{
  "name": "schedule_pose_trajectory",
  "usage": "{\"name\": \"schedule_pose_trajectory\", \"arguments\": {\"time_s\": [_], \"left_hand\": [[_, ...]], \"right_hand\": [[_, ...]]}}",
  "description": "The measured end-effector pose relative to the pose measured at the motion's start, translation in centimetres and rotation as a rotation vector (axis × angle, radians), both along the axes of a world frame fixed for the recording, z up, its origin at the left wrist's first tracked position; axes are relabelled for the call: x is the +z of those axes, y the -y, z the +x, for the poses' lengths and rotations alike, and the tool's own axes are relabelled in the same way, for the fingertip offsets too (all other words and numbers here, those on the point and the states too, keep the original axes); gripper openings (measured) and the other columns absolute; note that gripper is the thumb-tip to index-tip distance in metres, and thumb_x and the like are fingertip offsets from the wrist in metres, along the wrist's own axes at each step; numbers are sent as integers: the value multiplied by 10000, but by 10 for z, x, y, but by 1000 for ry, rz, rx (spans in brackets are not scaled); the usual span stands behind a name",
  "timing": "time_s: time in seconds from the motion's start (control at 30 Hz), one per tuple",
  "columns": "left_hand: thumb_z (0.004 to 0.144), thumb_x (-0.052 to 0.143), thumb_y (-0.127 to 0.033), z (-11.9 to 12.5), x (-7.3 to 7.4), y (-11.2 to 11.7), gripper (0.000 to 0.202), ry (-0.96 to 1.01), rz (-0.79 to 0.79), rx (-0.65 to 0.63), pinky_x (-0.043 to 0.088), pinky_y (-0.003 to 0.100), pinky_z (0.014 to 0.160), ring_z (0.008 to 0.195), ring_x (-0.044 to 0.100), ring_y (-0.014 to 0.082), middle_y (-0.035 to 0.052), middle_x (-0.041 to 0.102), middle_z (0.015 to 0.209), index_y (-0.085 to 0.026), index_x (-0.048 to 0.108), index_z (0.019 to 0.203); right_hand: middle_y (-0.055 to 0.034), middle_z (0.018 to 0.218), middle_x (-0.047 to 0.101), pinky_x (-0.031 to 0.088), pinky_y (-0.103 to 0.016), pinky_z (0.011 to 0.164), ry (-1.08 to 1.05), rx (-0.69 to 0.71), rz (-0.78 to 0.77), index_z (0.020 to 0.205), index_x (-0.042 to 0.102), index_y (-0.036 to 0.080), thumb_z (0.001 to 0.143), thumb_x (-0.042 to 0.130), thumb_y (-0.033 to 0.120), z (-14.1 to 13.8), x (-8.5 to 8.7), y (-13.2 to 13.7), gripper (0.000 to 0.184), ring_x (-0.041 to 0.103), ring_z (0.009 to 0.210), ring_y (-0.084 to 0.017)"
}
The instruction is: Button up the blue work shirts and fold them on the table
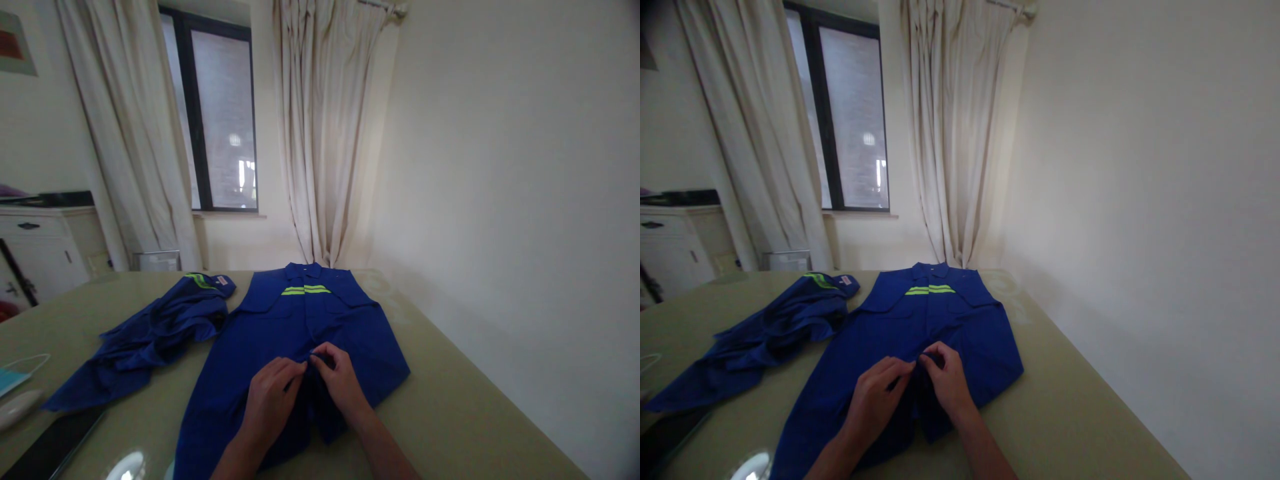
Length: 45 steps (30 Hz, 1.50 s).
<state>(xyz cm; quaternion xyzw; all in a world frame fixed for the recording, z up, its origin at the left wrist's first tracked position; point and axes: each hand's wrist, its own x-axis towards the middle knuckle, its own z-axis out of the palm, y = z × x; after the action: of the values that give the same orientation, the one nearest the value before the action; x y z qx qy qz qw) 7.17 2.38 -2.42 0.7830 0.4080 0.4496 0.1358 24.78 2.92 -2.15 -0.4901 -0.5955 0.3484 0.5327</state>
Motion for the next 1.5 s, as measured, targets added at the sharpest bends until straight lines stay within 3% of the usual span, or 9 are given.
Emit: {"name": "schedule_pose_trajectory", "arguments": {"time_s": [0.17,0.3,0.43,0.57,0.73,0.93,1.07,1.3,1.5], "left_hand": [[946,556,-246,3,11,6,224,-28,-73,-43,504,321,857,857,682,191,23,772,905,-270,774,900],[812,683,-254,-5,26,13,96,-74,-554,-231,499,283,745,806,683,193,12,763,828,-220,766,847],[736,793,-476,-18,29,9,407,-55,-1005,-598,509,266,700,791,692,192,35,769,871,-176,741,1007],[951,517,-499,-9,13,-3,384,126,-665,-269,519,337,799,926,687,223,90,749,1039,-188,699,1082],[937,566,-241,13,-6,-7,312,-205,-165,17,338,482,1035,1239,547,273,42,670,1301,-329,661,1220],[985,503,-190,13,-5,-7,202,-341,-108,31,324,424,960,960,630,200,5,722,983,-265,688,1015],[970,503,-138,10,-1,-7,204,-297,-50,51,347,396,915,949,637,202,5,723,976,-251,671,997],[977,491,-196,11,-3,-8,184,-203,1,57,415,335,814,856,629,201,7,688,874,-251,646,895],[892,552,-214,10,-7,-11,110,13,-240,94,461,284,741,787,655,182,0,711,834,-237,658,873]], "right_hand": [[5,751,645,449,-271,692,-195,-91,-14,794,682,197,775,746,491,5,1,-5,301,570,738,-176],[50,678,575,394,-243,570,-548,-86,-172,807,639,211,666,838,545,22,6,-8,414,479,601,-126],[81,618,500,315,-217,511,-696,90,-271,777,588,217,656,881,487,31,15,-2,416,395,533,-90],[76,621,477,298,-215,524,-565,247,-316,747,575,206,739,834,502,23,27,11,393,388,544,-83],[56,623,488,319,-231,583,-217,288,-230,682,602,187,831,732,540,11,29,16,404,416,600,-97],[60,614,534,338,-243,574,216,115,-120,819,684,197,793,729,249,14,15,10,74,468,588,-119],[12,886,626,434,-246,677,326,108,53,1000,718,241,748,657,80,17,17,13,305,552,745,-141],[-17,995,619,480,-254,687,427,75,109,999,726,242,841,623,112,15,18,15,230,588,753,-139],[-20,1046,674,503,-274,829,575,18,206,1062,725,265,893,677,195,14,15,16,189,645,906,-171]]}}
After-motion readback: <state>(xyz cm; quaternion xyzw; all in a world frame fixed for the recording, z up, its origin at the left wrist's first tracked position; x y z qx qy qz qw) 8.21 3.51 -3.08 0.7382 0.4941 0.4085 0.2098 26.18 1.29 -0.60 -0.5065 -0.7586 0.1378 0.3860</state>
